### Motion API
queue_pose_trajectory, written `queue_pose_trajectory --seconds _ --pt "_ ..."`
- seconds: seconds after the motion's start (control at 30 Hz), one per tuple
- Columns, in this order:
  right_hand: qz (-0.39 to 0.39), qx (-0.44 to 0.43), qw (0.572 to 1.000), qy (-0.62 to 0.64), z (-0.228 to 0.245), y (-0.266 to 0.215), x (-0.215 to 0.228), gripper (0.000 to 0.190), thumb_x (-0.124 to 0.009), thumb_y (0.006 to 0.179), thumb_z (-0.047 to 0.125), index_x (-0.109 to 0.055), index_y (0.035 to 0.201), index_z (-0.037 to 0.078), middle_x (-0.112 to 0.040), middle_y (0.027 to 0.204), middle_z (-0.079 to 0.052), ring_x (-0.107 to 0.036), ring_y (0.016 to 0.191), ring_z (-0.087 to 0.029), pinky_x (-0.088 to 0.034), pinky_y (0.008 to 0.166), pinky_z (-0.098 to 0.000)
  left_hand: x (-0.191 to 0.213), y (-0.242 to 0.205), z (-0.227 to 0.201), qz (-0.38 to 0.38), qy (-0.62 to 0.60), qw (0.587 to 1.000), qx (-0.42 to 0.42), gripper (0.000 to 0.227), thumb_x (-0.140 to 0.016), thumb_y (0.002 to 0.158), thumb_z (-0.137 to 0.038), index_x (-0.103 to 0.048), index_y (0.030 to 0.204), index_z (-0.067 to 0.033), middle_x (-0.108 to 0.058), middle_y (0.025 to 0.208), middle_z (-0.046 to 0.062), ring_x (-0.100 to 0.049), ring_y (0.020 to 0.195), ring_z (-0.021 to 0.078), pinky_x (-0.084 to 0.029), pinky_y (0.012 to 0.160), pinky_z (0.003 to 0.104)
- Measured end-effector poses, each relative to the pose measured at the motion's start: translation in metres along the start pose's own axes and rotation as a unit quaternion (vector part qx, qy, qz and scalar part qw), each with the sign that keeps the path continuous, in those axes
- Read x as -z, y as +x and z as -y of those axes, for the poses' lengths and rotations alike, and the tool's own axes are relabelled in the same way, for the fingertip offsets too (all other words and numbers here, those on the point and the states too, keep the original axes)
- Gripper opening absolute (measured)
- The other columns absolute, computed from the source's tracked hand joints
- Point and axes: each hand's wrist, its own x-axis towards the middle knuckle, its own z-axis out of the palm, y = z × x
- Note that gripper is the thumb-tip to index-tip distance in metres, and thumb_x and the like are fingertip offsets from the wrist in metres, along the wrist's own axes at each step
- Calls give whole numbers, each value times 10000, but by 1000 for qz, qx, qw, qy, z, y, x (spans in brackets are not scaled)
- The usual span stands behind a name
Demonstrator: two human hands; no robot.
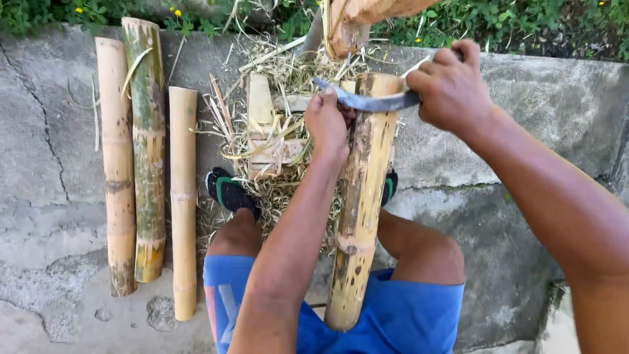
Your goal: Shaving and peeling the outer layer of a bamboo pole using a curved knife.
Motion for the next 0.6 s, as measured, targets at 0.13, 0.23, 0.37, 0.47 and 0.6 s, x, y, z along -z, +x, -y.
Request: queue_pose_trajectory --seconds 0.13,0.23,0.37,0.47,0.6 --pt "-55 -19 998 8 -11 6 -26 73 -725 905 152 -684 871 202 -665 861 43 -606 1049 -190 -329 1083 -468 -14 9 -20 6 -17 1000 -26 252 -509 1048 -182 -587 843 -59 -587 653 25 -543 518 109 -393 439 262" --pt "-61 -22 997 32 -10 12 -15 60 -710 882 153 -662 879 189 -647 853 38 -603 1037 -204 -339 1021 -443 -17 2 -52 1 5 1000 17 248 -500 1031 -188 -561 815 -83 -614 650 36 -574 510 116 -391 433 251" --pt "20 -40 980 192 15 -12 14 82 -690 943 171 -631 990 140 -623 806 -19 -590 899 -229 -374 1010 -474 13 -29 -59 41 90 994 38 233 -530 1020 -206 -587 829 -85 -631 660 23 -568 516 91 -400 437 247" --pt "70 -127 874 463 52 -48 49 346 -733 930 338 -567 1070 69 -639 894 -73 -622 868 -198 -517 763 -403 32 -61 -57 15 221 973 -59 302 -606 1006 -312 -597 828 -68 -632 686 62 -527 533 132 -414 457 272" --pt "53 -208 859 466 86 -79 53 287 -678 1020 324 -622 1102 55 -647 779 -102 -626 730 -235 -510 645 -433 35 -96 -50 -35 354 876 -324 304 -686 993 -334 -640 998 -34 -580 931 108 -516 796 177 -489 643 324"
